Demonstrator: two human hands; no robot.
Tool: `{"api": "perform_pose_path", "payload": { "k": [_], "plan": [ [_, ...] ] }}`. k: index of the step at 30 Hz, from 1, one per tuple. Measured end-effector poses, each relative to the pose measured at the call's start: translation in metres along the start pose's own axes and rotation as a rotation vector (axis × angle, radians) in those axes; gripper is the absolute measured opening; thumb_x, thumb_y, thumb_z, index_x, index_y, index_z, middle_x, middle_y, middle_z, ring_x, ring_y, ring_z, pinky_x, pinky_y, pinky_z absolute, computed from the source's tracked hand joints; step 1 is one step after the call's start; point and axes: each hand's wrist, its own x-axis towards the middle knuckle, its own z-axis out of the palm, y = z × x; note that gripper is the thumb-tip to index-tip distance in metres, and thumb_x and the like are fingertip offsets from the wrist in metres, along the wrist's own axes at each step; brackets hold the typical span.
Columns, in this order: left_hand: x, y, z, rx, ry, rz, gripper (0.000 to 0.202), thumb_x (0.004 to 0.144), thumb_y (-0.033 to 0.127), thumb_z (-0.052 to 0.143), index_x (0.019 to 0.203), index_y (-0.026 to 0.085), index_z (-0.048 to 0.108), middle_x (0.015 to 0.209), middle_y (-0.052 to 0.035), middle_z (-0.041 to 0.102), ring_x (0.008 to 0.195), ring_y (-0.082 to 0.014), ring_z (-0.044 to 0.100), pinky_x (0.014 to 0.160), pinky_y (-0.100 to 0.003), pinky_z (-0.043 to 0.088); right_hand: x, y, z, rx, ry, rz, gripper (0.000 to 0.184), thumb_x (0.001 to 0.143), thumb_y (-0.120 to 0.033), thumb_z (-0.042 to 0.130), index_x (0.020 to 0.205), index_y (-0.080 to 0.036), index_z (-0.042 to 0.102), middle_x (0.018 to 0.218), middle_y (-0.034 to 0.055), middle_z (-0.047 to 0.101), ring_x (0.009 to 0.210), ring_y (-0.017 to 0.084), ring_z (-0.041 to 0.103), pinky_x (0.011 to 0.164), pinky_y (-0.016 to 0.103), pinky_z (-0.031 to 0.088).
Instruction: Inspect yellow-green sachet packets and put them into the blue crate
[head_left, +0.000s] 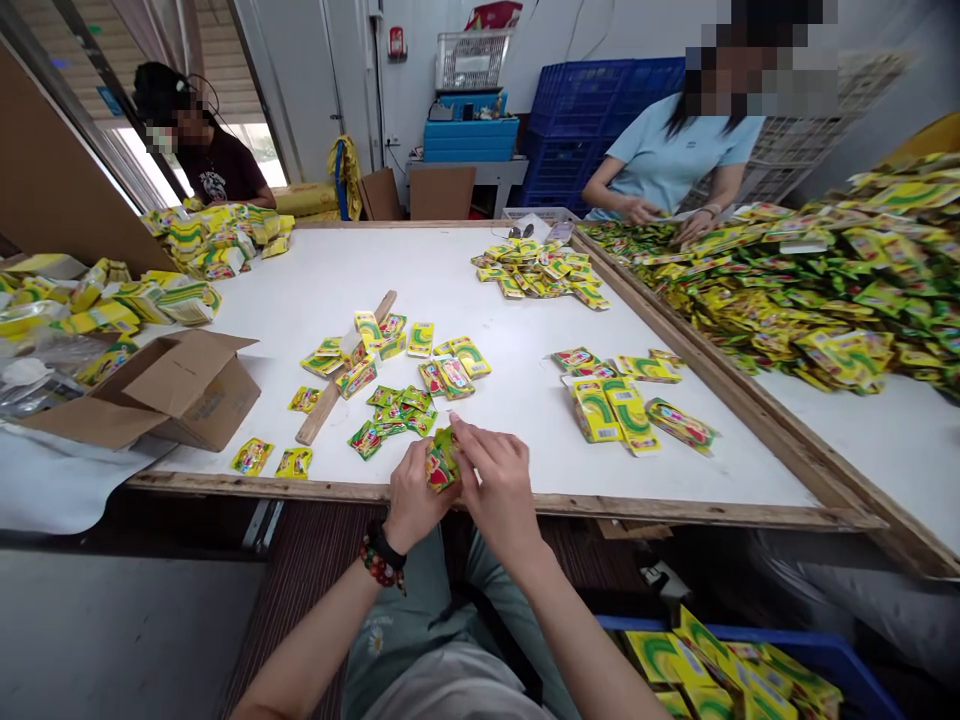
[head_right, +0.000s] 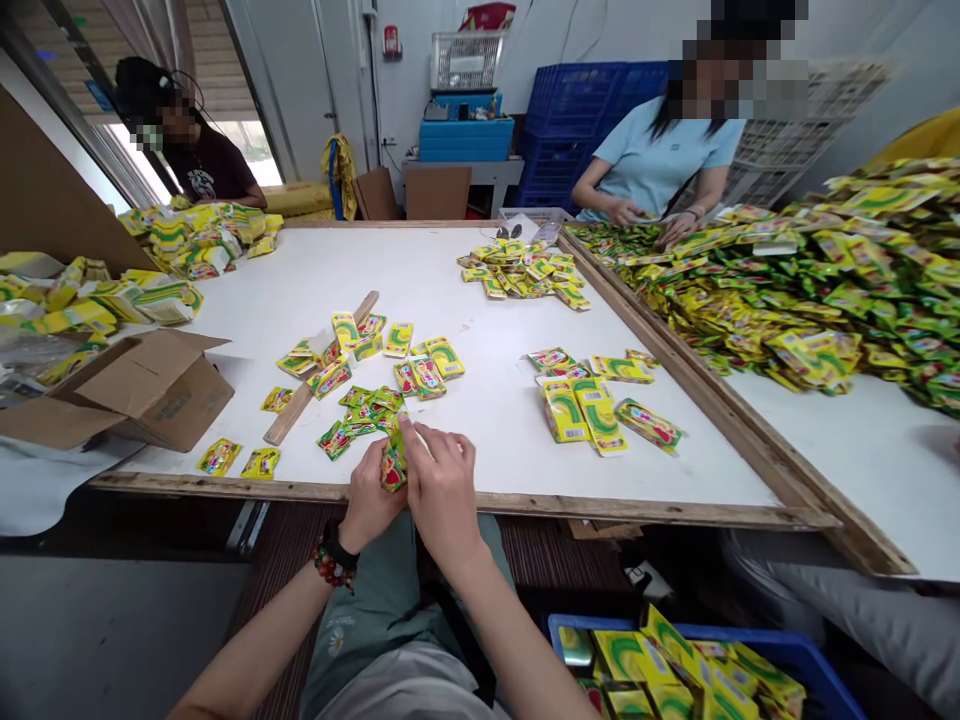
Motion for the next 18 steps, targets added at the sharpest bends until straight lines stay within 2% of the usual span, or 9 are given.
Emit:
{"api": "perform_pose_path", "payload": {
  "k": [3, 7, 9, 12, 14, 16, 18],
  "plan": [
    [-0.003, 0.004, 0.002, 0.046, 0.066, -0.033, 0.045, 0.08, 0.033, 0.064, 0.118, 0.018, 0.046, 0.105, -0.0104, 0.063, 0.095, -0.0255, 0.062, 0.079, -0.037, 0.053, -0.003, -0.01, 0.003, -0.12, 0.075, 0.079, 0.044, 0.09, -0.016, 0.053, 0.131, -0.034, 0.055, 0.094, 0.0042, 0.074, 0.106, 0.031, 0.054, 0.092, 0.049, 0.026],
    [-0.001, 0.007, 0.011, 0.134, 0.138, -0.053, 0.025, 0.09, 0.022, 0.048, 0.114, 0.017, 0.049, 0.1, -0.0115, 0.064, 0.094, -0.0249, 0.063, 0.078, -0.037, 0.052, -0.007, -0.019, 0.015, -0.163, -0.023, -0.034, 0.048, 0.088, -0.008, 0.051, 0.128, -0.034, 0.057, 0.112, 0.0059, 0.072, 0.126, 0.035, 0.045, 0.097, 0.055, 0.015],
    [0.0, 0.006, 0.015, 0.192, 0.147, -0.059, 0.02, 0.091, 0.016, 0.041, 0.108, 0.016, 0.052, 0.093, -0.0108, 0.064, 0.09, -0.0244, 0.064, 0.077, -0.037, 0.052, -0.006, -0.019, 0.018, -0.152, -0.098, -0.046, 0.049, 0.088, -0.006, 0.051, 0.13, -0.032, 0.055, 0.111, 0.0082, 0.072, 0.129, 0.035, 0.044, 0.099, 0.057, 0.011],
    [-0.001, 0.007, 0.018, 0.201, 0.158, -0.106, 0.021, 0.09, 0.017, 0.043, 0.109, 0.016, 0.051, 0.089, -0.0097, 0.063, 0.086, -0.024, 0.064, 0.072, -0.035, 0.052, -0.001, -0.012, 0.014, -0.025, -0.247, 0.001, 0.053, 0.087, -0.005, 0.048, 0.133, -0.031, 0.052, 0.094, 0.0068, 0.076, 0.126, 0.033, 0.048, 0.102, 0.062, 0.01],
    [-0.002, 0.01, 0.017, 0.155, 0.159, -0.109, 0.029, 0.088, 0.023, 0.049, 0.115, 0.016, 0.049, 0.096, -0.0112, 0.064, 0.091, -0.0252, 0.064, 0.075, -0.036, 0.053, 0.002, -0.004, 0.009, 0.121, -0.315, 0.045, 0.052, 0.088, -0.007, 0.046, 0.132, -0.032, 0.053, 0.099, 0.0062, 0.075, 0.125, 0.031, 0.05, 0.104, 0.066, 0.01],
    [-0.004, 0.012, 0.013, 0.094, 0.152, -0.087, 0.044, 0.085, 0.031, 0.056, 0.125, 0.017, 0.043, 0.111, -0.0139, 0.063, 0.103, -0.0273, 0.062, 0.084, -0.039, 0.052, 0.003, 0.004, 0.007, 0.302, -0.262, 0.127, 0.047, 0.09, -0.014, 0.048, 0.132, -0.033, 0.054, 0.117, 0.007, 0.07, 0.125, 0.028, 0.052, 0.107, 0.066, 0.013],
    [-0.006, 0.012, 0.009, 0.035, 0.141, -0.059, 0.058, 0.084, 0.036, 0.059, 0.134, 0.018, 0.035, 0.126, -0.016, 0.057, 0.116, -0.0283, 0.057, 0.093, -0.042, 0.049, 0.0, 0.009, 0.01, 0.491, -0.114, 0.25, 0.049, 0.089, -0.024, 0.052, 0.137, -0.032, 0.048, 0.136, 0.0087, 0.057, 0.128, 0.026, 0.05, 0.11, 0.06, 0.021]
  ]
}}
